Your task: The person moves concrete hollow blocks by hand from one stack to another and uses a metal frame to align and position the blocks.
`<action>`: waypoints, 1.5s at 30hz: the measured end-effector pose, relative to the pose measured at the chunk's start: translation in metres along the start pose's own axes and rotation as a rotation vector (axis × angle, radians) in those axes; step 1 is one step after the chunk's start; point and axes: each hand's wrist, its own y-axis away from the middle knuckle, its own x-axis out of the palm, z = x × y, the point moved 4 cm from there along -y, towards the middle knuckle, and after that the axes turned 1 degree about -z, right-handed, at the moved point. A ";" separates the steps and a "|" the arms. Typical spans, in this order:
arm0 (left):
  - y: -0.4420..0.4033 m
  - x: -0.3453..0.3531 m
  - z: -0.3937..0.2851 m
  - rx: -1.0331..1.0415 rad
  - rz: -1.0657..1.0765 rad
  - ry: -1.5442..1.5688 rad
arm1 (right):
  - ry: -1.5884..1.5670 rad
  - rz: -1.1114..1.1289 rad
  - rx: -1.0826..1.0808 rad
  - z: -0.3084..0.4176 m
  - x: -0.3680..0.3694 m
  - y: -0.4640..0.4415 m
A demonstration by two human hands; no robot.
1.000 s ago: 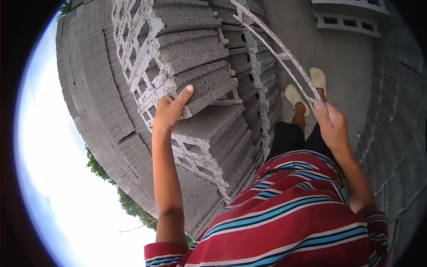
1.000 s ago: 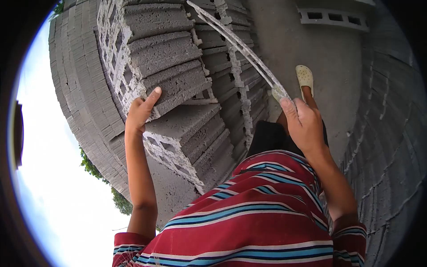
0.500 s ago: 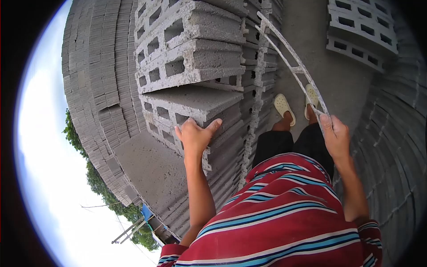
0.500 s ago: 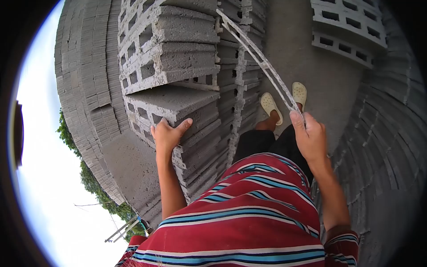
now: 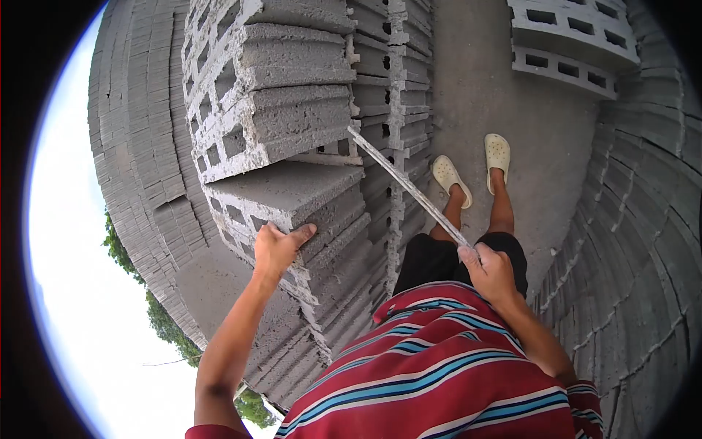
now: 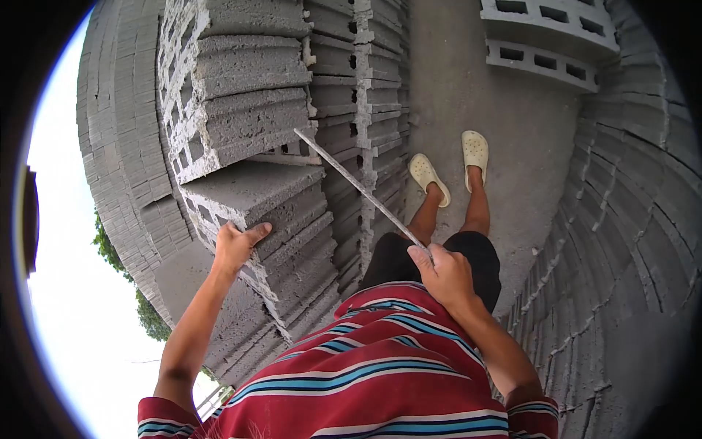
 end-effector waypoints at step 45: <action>0.005 -0.045 0.015 0.139 0.169 0.290 | -0.469 -0.307 -0.033 0.000 0.122 0.052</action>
